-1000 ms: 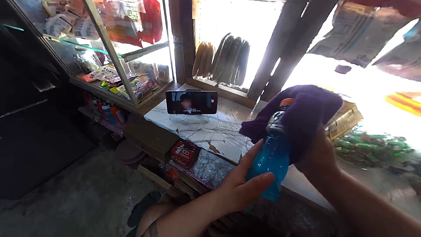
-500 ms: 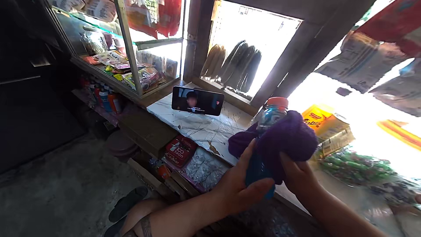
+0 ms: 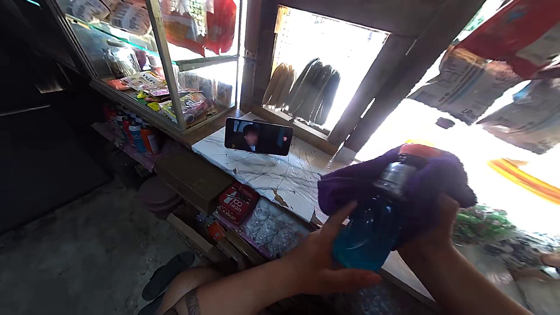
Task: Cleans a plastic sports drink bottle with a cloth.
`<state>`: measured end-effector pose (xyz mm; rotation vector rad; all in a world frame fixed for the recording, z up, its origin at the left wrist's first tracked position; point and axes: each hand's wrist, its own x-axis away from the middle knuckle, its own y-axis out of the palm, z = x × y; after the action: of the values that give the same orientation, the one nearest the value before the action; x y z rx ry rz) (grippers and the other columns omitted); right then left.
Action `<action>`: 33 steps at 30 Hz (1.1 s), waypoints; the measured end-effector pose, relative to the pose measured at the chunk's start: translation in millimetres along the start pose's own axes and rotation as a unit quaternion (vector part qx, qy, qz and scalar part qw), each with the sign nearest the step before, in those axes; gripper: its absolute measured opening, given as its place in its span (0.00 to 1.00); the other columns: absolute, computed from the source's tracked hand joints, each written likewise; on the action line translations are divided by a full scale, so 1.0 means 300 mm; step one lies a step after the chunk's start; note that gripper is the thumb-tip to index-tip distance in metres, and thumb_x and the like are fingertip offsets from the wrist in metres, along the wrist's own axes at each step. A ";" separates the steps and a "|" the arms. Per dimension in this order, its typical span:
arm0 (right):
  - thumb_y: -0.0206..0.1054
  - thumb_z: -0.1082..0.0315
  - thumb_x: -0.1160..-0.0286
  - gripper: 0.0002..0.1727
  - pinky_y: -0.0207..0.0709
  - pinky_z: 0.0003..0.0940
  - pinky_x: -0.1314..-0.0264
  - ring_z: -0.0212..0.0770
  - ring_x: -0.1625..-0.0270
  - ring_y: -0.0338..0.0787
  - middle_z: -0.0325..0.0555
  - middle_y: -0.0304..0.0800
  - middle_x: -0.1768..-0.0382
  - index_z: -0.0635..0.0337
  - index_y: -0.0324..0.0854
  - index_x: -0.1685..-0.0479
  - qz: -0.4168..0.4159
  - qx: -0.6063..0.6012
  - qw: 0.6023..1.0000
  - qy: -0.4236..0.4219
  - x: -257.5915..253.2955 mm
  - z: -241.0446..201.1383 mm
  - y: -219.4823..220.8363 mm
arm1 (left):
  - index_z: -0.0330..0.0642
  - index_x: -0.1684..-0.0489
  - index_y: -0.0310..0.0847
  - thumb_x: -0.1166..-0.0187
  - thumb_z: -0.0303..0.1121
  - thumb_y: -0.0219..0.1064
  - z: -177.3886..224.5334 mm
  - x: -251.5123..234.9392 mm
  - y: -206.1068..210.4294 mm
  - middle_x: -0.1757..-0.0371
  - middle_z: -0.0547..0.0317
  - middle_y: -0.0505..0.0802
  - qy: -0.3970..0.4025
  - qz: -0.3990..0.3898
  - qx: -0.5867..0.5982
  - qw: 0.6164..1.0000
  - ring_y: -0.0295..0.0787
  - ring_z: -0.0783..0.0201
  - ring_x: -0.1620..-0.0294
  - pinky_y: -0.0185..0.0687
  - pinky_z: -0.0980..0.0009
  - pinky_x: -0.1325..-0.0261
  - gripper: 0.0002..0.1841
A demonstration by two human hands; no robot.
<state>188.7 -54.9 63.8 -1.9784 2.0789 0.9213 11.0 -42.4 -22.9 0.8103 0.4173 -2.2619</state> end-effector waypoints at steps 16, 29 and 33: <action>0.83 0.49 0.41 0.19 0.89 0.29 0.48 0.29 0.57 0.94 0.36 0.96 0.62 0.48 0.88 0.56 -0.004 0.042 0.993 0.107 -0.009 0.081 -0.021 | 0.35 0.07 0.48 0.18 0.53 0.66 0.041 -0.005 -0.065 0.31 0.41 0.87 -0.063 0.016 -0.241 0.968 0.91 0.55 0.39 0.90 0.53 0.42 0.46; 0.75 0.42 0.36 0.16 0.87 0.23 0.46 0.23 0.53 0.93 0.29 0.97 0.60 0.39 0.93 0.58 -0.056 -0.016 0.998 0.023 -0.004 0.020 -0.015 | 0.33 0.09 0.29 0.13 0.45 0.61 0.014 -0.012 -0.030 0.29 0.47 0.79 -0.075 -0.021 0.207 0.975 0.91 0.70 0.55 0.92 0.70 0.54 0.45; 0.76 0.42 0.36 0.16 0.88 0.24 0.49 0.24 0.56 0.93 0.31 0.96 0.63 0.40 0.91 0.60 -0.022 0.003 0.998 0.058 -0.004 0.036 -0.012 | 0.28 0.11 0.37 0.11 0.46 0.57 -0.004 -0.004 -0.020 0.33 0.51 0.81 -0.050 0.004 0.168 0.985 0.86 0.78 0.57 0.86 0.78 0.57 0.41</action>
<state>188.7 -48.3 54.5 -2.1137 2.0850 0.8093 8.0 -37.0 -22.5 0.8544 -0.0175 -2.3874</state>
